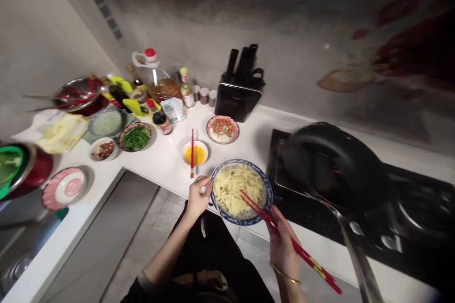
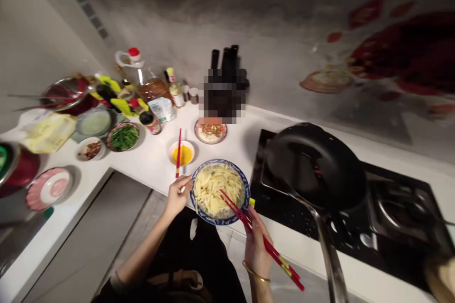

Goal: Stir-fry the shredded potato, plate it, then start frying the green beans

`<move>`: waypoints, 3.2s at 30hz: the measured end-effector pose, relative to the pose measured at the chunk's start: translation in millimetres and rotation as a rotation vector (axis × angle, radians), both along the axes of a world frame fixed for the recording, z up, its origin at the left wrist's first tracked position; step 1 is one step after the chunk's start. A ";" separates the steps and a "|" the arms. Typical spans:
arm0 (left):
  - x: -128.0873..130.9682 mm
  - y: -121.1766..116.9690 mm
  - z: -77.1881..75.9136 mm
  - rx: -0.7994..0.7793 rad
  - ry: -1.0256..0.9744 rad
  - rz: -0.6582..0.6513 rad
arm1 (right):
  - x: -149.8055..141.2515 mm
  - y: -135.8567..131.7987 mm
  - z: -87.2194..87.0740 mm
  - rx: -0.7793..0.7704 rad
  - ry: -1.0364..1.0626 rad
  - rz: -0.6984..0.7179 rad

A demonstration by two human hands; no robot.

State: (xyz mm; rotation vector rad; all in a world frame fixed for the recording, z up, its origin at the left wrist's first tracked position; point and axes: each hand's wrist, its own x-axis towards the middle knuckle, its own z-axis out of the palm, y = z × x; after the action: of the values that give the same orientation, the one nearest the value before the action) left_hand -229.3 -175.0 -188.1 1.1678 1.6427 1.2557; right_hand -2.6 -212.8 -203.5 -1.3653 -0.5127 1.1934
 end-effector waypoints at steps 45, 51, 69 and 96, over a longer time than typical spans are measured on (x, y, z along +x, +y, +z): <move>-337.6 -26.6 -87.4 -0.177 -0.048 0.354 | -337.4 40.8 -22.6 -0.029 -0.486 0.742; -336.1 -26.7 -87.2 -0.221 -0.023 0.325 | -313.7 55.2 -25.9 -0.105 -0.520 0.651; -335.1 -26.9 -84.3 -0.221 -0.003 0.299 | -318.7 63.8 -26.7 -0.163 -0.187 0.304; -338.4 -19.1 -90.7 -0.301 -0.076 0.307 | -287.5 59.6 126.4 0.014 0.175 0.631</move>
State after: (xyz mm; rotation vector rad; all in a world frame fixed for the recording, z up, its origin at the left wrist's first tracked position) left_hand -567.7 -194.1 -278.8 0.6969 1.9251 1.1651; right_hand -290.1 -153.2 -77.1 -1.0984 -0.8593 1.7945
